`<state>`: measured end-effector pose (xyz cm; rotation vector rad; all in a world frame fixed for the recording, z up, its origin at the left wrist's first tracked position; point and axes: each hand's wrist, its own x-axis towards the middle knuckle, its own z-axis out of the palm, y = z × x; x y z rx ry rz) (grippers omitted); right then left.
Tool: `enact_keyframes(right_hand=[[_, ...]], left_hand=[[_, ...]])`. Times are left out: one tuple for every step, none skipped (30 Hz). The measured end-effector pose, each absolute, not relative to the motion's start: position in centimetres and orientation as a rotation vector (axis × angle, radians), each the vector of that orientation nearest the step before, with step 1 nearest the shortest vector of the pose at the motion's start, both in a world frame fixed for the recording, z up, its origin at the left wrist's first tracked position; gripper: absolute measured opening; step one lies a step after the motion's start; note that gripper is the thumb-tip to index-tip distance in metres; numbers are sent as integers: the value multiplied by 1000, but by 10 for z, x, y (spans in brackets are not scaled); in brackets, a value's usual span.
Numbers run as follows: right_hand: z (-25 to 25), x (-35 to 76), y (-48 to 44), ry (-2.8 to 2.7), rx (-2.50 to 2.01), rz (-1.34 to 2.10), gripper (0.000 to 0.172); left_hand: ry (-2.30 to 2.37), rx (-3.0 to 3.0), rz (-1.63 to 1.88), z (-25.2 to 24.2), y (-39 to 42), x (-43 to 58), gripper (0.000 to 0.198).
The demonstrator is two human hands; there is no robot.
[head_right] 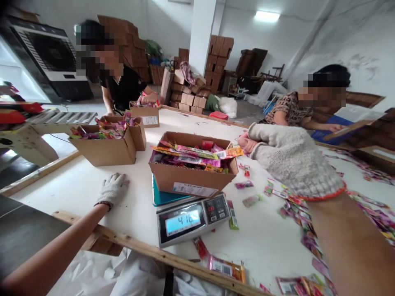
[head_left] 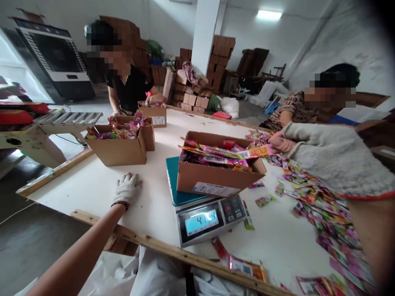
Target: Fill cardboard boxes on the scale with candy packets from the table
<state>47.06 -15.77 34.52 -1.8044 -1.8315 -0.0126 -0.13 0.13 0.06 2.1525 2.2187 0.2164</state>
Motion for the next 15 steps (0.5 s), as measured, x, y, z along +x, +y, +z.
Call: enact_keyframes(right_hand=[[344, 470, -159, -1828, -1797, -14, 41], [344, 468, -160, -1814, -1783, -16, 38], [344, 466, -161, -1808, -1761, -15, 36], [344, 462, -161, -1822, -1742, 5, 36], [345, 459, -160, -1841, -1721, 15, 37], [346, 454, -158, -1864, -1699, 12, 38], [347, 450, -155, -1887, -1678, 7, 39], [348, 445, -152, -1919, -1662, 11, 38], [348, 439, -148, -1947, -1654, 28, 36], [347, 432, -143, -1970, -1651, 61, 32], [346, 425, -137, -1994, -1653, 109, 27], [345, 418, -131, -2036, -1671, 175, 22], [343, 410, -124, -2093, -1702, 239, 19], [341, 403, -118, -2161, -1742, 289, 18], [340, 396, -111, -2240, -1787, 324, 18]], left_hand=[[2216, 2156, 206, 1, 1, -1, 61], [2214, 2159, 200, 2, 1, -1, 61], [2211, 2164, 198, 3, 1, -1, 61], [2208, 2169, 199, 4, 1, 0, 60], [2207, 2174, 201, 5, 1, 0, 60], [2207, 2175, 203, 5, 1, 0, 60], [2207, 2175, 203, 5, 1, 0, 60], [2209, 2174, 202, 5, 1, -1, 60], [2210, 2172, 200, 4, 1, -1, 60], [2210, 2172, 197, 4, 1, 0, 61], [2208, 2173, 195, 4, 1, 0, 61], [2208, 2173, 194, 5, 1, 0, 61], [2207, 2174, 195, 6, 0, 0, 61], [2208, 2172, 198, 7, 0, 0, 62], [2211, 2169, 205, 8, -1, 1, 62]])
